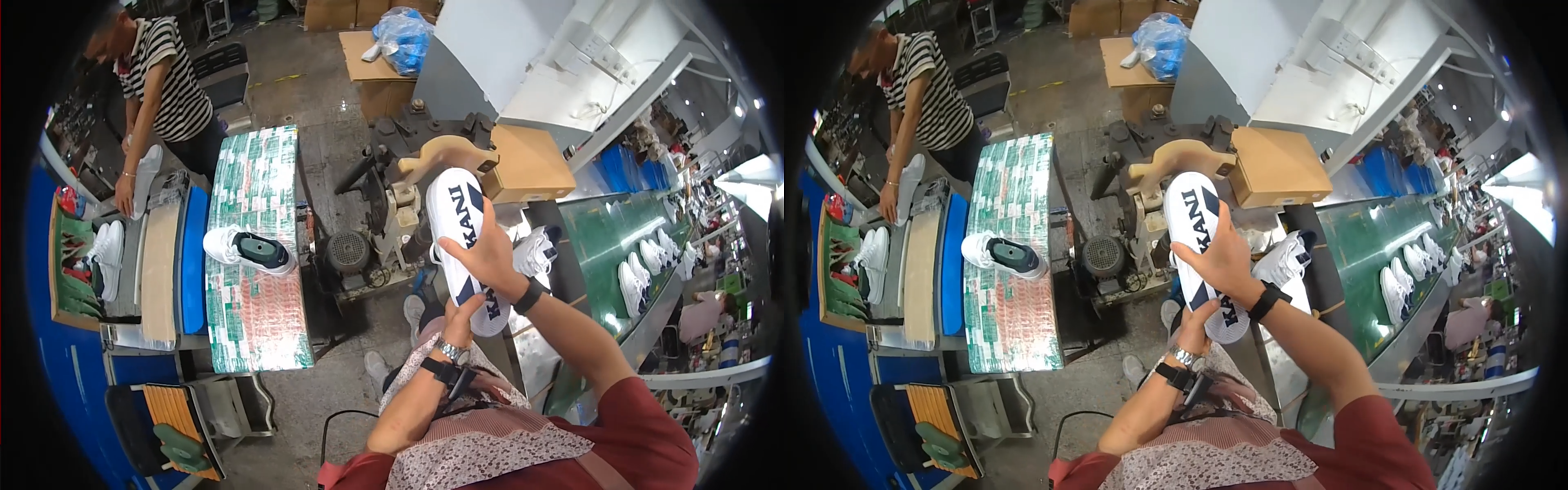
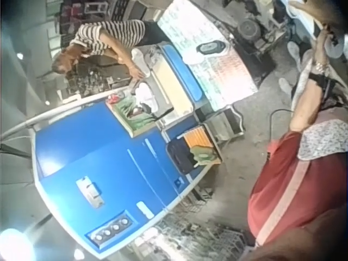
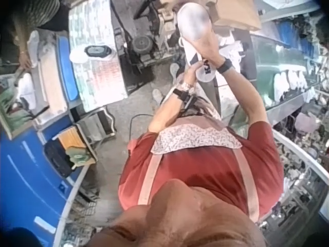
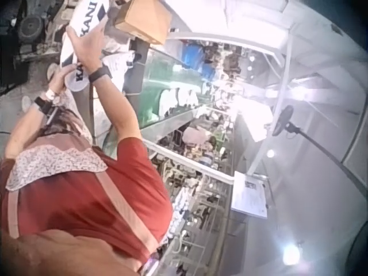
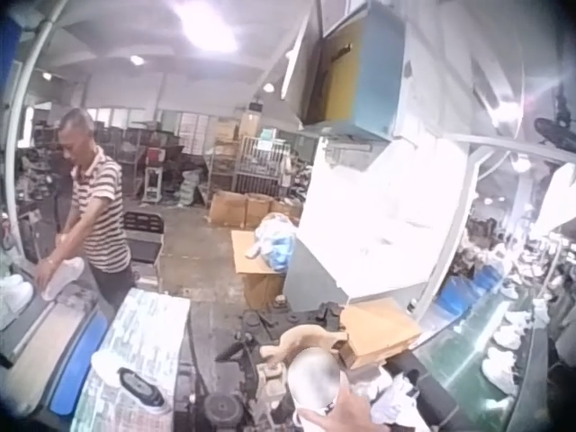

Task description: Processing and inspecting shoes on a factory production line.

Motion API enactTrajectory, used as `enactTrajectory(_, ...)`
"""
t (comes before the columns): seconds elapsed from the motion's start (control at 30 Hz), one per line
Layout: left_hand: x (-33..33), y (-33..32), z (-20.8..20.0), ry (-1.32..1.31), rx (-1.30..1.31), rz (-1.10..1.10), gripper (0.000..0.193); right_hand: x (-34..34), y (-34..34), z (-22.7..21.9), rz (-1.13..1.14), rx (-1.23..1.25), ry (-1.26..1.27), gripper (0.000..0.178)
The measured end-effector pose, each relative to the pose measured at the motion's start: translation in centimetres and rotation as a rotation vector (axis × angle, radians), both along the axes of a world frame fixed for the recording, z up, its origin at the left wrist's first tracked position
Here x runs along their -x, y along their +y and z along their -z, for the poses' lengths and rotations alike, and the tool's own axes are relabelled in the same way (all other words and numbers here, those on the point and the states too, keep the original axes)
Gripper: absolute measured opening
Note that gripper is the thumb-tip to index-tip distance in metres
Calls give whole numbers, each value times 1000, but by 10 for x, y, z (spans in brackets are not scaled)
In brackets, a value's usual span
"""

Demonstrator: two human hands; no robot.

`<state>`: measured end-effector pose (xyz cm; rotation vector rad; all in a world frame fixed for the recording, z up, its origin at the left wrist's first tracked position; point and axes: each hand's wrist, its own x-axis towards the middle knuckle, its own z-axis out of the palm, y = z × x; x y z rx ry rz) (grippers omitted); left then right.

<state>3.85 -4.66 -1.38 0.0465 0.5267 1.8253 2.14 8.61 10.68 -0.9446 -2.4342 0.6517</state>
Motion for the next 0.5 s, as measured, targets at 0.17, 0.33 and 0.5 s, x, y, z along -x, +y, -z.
enactTrajectory(0.17, 16, -3, -3, 20, -34, 66, 47, 57, 84, -67, -84, 988, -225, 57)
enactTrajectory(0.33, 42, -24, -3, 64, -101, 98, 43, 173, 142, -37, -239, 734, -1099, 64)
enactTrajectory(0.5, 63, -41, -34, 290, 62, -23, 49, 181, 146, -13, -648, -167, -892, 76)
